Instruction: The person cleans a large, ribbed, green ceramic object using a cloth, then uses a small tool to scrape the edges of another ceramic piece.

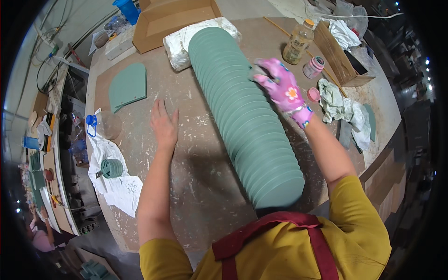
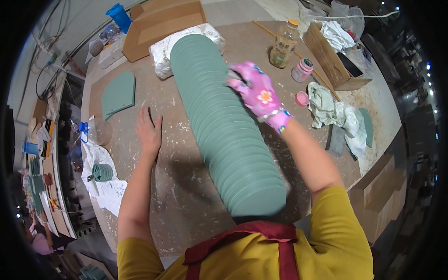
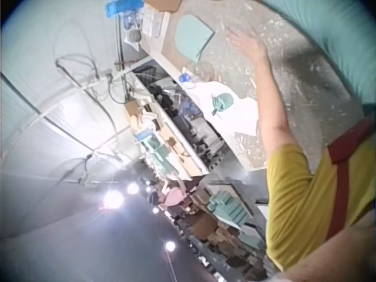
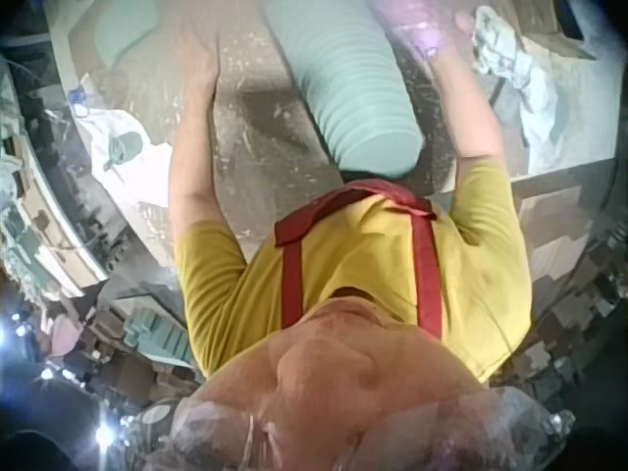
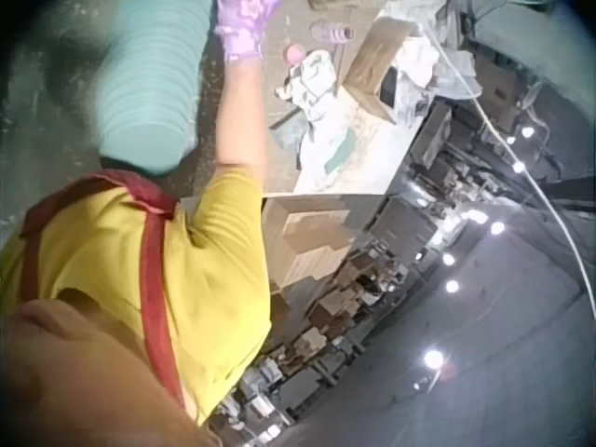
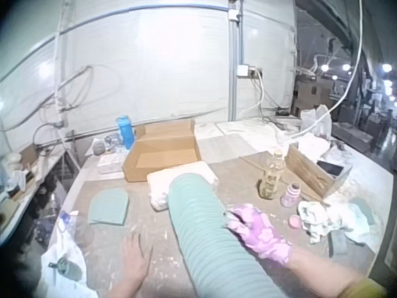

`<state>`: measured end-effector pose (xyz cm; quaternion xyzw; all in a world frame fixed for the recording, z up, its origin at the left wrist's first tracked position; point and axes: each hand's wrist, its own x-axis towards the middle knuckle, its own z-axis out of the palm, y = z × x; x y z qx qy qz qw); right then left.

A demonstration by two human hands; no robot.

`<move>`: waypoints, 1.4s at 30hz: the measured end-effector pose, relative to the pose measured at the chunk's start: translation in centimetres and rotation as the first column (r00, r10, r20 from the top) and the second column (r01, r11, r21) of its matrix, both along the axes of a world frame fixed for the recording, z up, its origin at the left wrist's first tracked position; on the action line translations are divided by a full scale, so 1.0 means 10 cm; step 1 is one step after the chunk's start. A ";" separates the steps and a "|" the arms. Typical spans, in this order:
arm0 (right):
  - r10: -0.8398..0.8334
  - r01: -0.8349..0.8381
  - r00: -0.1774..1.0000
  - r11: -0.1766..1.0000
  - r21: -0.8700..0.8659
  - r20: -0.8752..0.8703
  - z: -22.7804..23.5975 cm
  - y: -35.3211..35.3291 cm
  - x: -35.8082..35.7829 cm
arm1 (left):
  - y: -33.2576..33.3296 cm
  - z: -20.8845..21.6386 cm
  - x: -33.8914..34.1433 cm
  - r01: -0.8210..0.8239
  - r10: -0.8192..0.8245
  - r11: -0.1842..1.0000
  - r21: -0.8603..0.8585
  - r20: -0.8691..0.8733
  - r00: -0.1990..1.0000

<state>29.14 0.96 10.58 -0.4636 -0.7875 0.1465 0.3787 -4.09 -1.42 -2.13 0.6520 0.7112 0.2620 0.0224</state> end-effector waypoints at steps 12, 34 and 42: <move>-0.126 0.126 0.992 0.992 -0.001 -0.029 -0.21 -0.09 0.17 | -0.05 0.09 0.02 -0.043 0.036 0.997 -0.061 -0.102 0.994; 0.491 -0.598 0.698 0.800 0.046 0.521 0.59 -0.15 -0.77 | -0.03 0.03 -0.02 -0.035 0.034 0.998 -0.046 -0.024 0.999; 0.621 -0.662 0.736 0.742 -0.099 -0.268 0.05 0.38 -0.48 | -0.05 -0.11 -0.09 -0.042 0.043 0.999 0.017 -0.071 0.997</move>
